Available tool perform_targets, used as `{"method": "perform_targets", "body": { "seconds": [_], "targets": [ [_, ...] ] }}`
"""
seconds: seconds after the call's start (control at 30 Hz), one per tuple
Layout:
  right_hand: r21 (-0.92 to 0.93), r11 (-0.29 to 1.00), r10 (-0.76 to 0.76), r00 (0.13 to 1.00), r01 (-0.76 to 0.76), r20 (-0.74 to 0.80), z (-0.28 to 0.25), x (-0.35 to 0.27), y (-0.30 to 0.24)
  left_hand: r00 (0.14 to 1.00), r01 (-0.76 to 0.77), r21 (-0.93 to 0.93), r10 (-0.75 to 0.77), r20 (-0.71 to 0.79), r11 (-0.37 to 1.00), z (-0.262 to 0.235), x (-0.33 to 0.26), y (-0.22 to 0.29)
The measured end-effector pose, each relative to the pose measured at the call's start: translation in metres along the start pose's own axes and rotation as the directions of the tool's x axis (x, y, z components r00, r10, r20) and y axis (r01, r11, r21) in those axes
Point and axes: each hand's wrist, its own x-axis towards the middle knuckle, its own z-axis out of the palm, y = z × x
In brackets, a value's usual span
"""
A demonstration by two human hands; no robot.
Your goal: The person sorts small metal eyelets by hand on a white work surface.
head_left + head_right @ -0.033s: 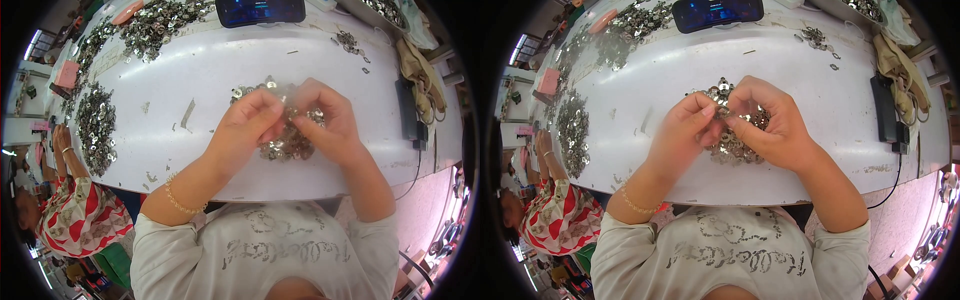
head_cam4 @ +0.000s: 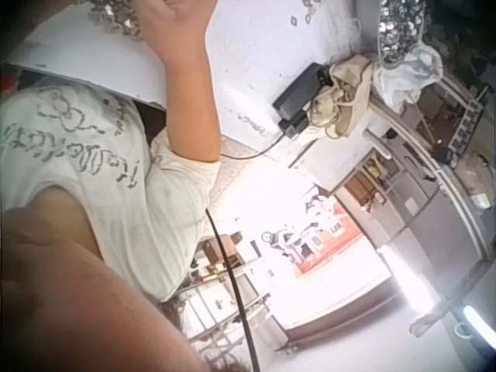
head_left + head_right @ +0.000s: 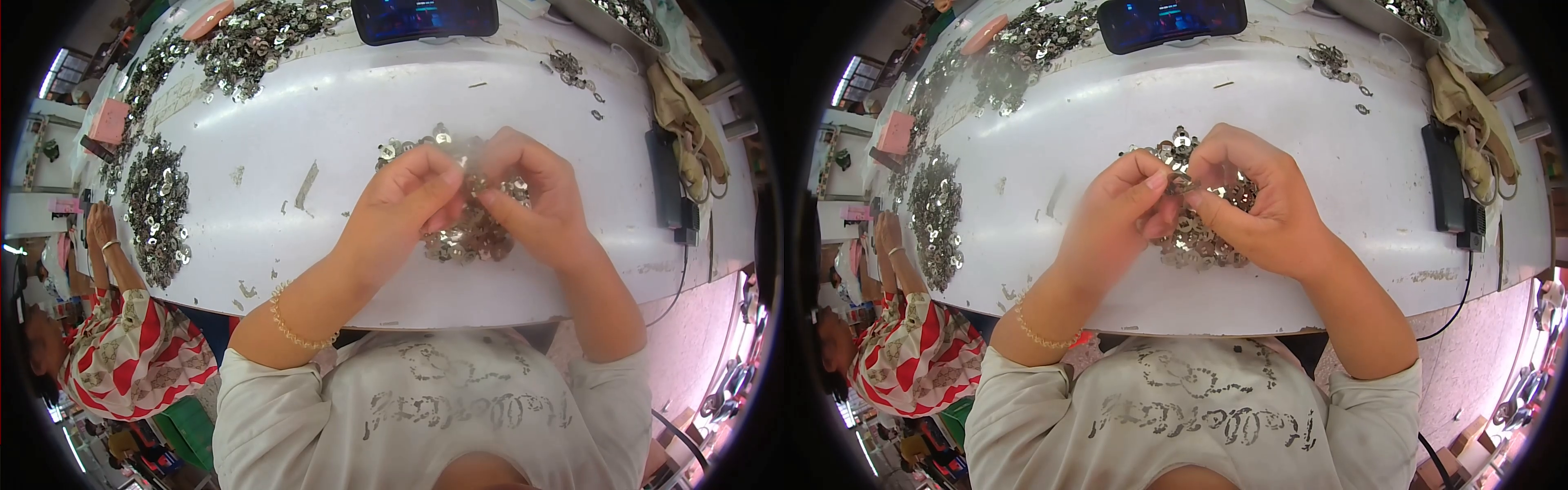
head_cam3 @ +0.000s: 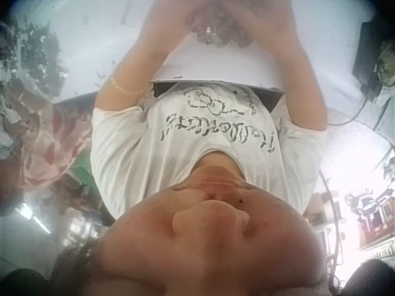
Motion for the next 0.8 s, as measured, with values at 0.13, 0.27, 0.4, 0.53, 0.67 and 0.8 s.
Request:
{"method": "perform_targets", "body": {
  "seconds": [0.13, 0.27, 0.4, 0.53, 0.67, 0.8],
  "targets": [
    [0.023, 0.999, 0.028, 1.000, -0.028, 0.005, 0.0004, -0.0004, 0.0007, 0.999, 0.004, 0.033, -0.002, -0.052, 0.999, 0.0019, -0.0001, 0.0012],
    [0.031, 0.999, 0.021, 1.000, -0.021, 0.002, 0.0004, -0.0003, 0.0016, 0.999, -0.006, 0.041, 0.008, -0.049, 0.999, 0.0017, -0.0007, 0.0009],
    [0.034, 0.999, 0.014, 1.000, -0.014, 0.002, 0.0001, -0.0006, 0.0014, 0.998, -0.008, 0.041, 0.010, -0.055, 0.999, 0.0032, -0.0005, 0.0007],
    [0.051, 0.998, 0.030, 1.000, -0.030, 0.006, -0.0008, -0.0017, 0.0022, 0.998, 0.004, 0.052, -0.001, -0.068, 0.999, 0.0033, 0.0004, -0.0003],
    [0.049, 0.999, 0.023, 1.000, -0.024, 0.008, -0.0020, -0.0017, 0.0014, 0.999, 0.012, -0.021, -0.013, -0.050, 1.000, 0.0008, 0.0010, 0.0007],
    [0.063, 0.998, 0.013, 1.000, -0.014, 0.014, -0.0026, -0.0015, 0.0022, 1.000, 0.021, -0.231, -0.018, 0.016, 0.973, -0.0060, 0.0031, -0.0022]
  ]
}}
